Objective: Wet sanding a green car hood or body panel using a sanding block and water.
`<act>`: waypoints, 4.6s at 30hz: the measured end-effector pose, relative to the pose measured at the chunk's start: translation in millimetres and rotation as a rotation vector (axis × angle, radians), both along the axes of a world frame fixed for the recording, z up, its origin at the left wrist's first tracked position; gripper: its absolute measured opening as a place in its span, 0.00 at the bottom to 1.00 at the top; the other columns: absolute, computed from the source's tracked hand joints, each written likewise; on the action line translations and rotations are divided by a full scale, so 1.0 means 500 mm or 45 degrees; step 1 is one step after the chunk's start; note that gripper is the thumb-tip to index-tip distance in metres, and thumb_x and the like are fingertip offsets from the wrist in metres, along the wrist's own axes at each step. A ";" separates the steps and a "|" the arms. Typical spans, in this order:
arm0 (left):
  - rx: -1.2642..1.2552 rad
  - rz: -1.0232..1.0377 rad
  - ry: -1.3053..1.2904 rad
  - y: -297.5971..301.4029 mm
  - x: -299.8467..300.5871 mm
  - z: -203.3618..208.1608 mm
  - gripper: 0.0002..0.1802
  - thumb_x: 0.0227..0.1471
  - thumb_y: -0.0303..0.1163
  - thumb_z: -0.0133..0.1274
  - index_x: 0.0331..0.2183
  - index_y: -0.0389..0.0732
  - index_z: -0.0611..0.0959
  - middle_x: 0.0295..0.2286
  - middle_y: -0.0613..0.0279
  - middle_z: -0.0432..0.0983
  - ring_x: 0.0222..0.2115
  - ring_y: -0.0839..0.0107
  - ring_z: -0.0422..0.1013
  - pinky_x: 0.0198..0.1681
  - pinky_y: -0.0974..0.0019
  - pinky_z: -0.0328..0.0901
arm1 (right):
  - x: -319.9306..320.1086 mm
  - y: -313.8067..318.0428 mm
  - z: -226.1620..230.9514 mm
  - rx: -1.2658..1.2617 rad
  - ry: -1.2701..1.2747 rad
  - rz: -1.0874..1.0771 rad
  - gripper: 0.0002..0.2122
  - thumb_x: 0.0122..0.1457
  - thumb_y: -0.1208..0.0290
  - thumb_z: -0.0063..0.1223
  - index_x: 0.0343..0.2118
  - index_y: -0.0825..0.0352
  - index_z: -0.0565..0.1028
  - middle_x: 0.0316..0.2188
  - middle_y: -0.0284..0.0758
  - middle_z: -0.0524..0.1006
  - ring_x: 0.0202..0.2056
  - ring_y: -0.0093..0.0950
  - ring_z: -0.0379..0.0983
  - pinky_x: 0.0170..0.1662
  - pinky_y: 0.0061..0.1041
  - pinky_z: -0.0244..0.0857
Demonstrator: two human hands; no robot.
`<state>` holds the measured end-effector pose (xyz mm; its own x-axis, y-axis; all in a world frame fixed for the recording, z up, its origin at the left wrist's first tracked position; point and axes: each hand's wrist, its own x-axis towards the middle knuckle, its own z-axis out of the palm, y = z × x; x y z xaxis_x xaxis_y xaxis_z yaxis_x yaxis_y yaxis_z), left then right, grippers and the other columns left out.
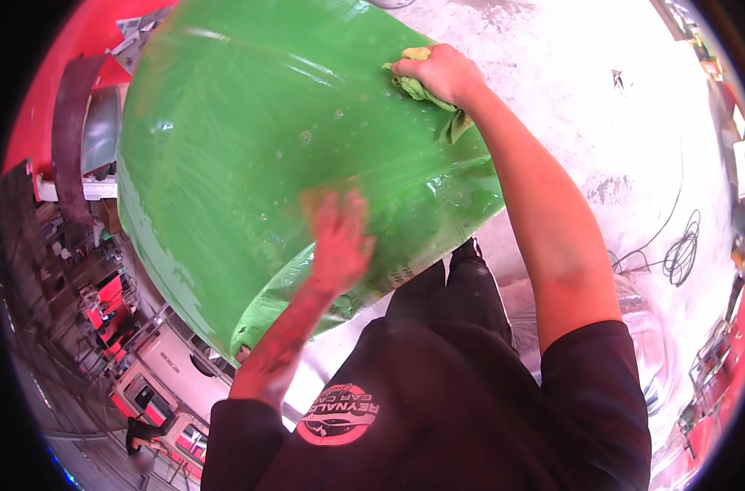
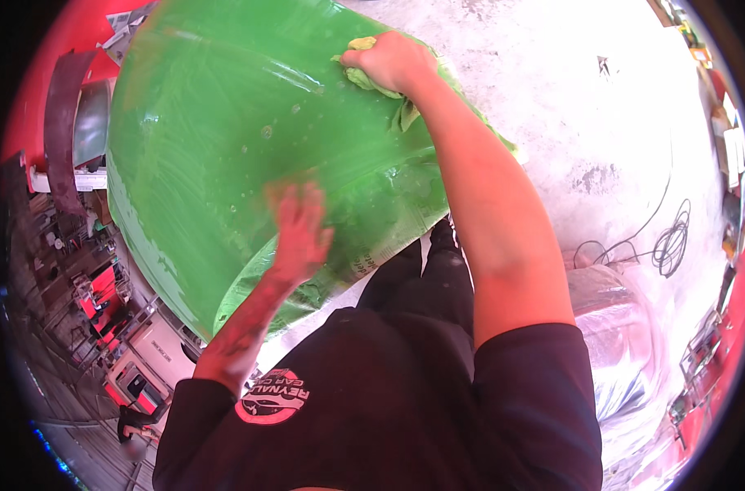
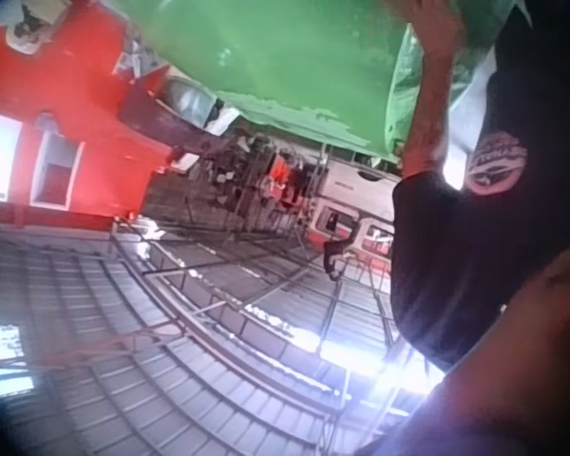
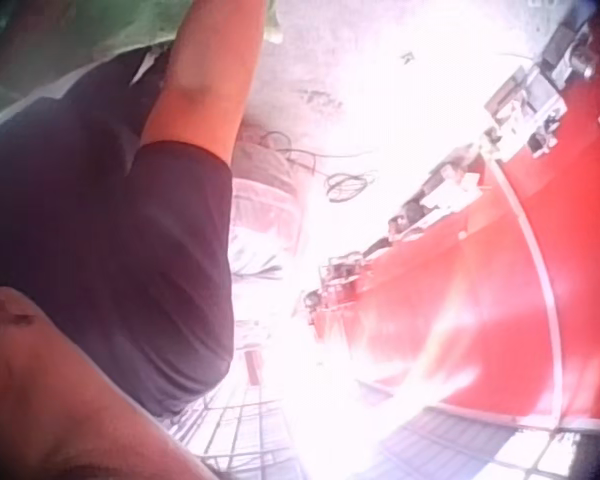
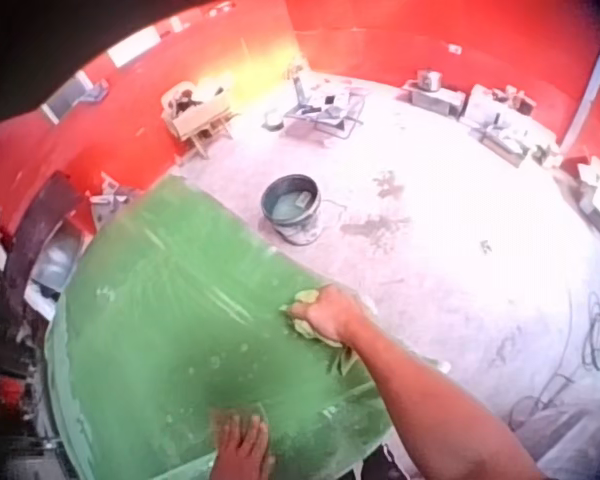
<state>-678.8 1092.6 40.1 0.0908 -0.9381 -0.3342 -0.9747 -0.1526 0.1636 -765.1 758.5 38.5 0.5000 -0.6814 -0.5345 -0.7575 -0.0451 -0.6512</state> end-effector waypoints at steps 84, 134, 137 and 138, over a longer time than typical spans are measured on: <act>-0.271 0.092 0.296 -0.219 -0.051 -0.036 0.35 0.56 0.41 0.47 0.62 0.39 0.59 0.61 0.50 0.53 0.63 0.47 0.48 0.64 0.44 0.42 | -0.063 0.082 -0.072 -0.741 -0.520 -0.056 0.14 0.44 0.52 0.62 0.28 0.57 0.78 0.29 0.32 0.74 0.30 0.37 0.73 0.33 0.34 0.67; -0.586 0.331 -0.164 -0.354 0.452 -0.067 0.34 0.56 0.46 0.47 0.60 0.41 0.63 0.61 0.52 0.55 0.62 0.48 0.49 0.64 0.44 0.42 | 0.046 0.084 -0.066 -1.273 -0.286 0.276 0.17 0.42 0.53 0.64 0.35 0.52 0.76 0.40 0.30 0.71 0.39 0.33 0.68 0.41 0.34 0.62; -0.571 0.532 -0.288 -0.412 0.486 -0.088 0.34 0.59 0.48 0.43 0.61 0.41 0.61 0.63 0.53 0.51 0.63 0.49 0.47 0.65 0.43 0.40 | 0.038 0.082 -0.071 -1.276 -0.319 0.258 0.18 0.41 0.53 0.65 0.35 0.52 0.77 0.40 0.30 0.72 0.38 0.34 0.68 0.41 0.34 0.62; -0.530 0.644 -0.360 -0.422 0.465 -0.087 0.34 0.60 0.49 0.40 0.62 0.41 0.59 0.63 0.54 0.49 0.64 0.51 0.45 0.65 0.43 0.39 | 0.040 0.081 -0.073 -1.281 -0.305 0.257 0.18 0.41 0.53 0.65 0.35 0.52 0.77 0.40 0.30 0.72 0.39 0.34 0.68 0.41 0.34 0.62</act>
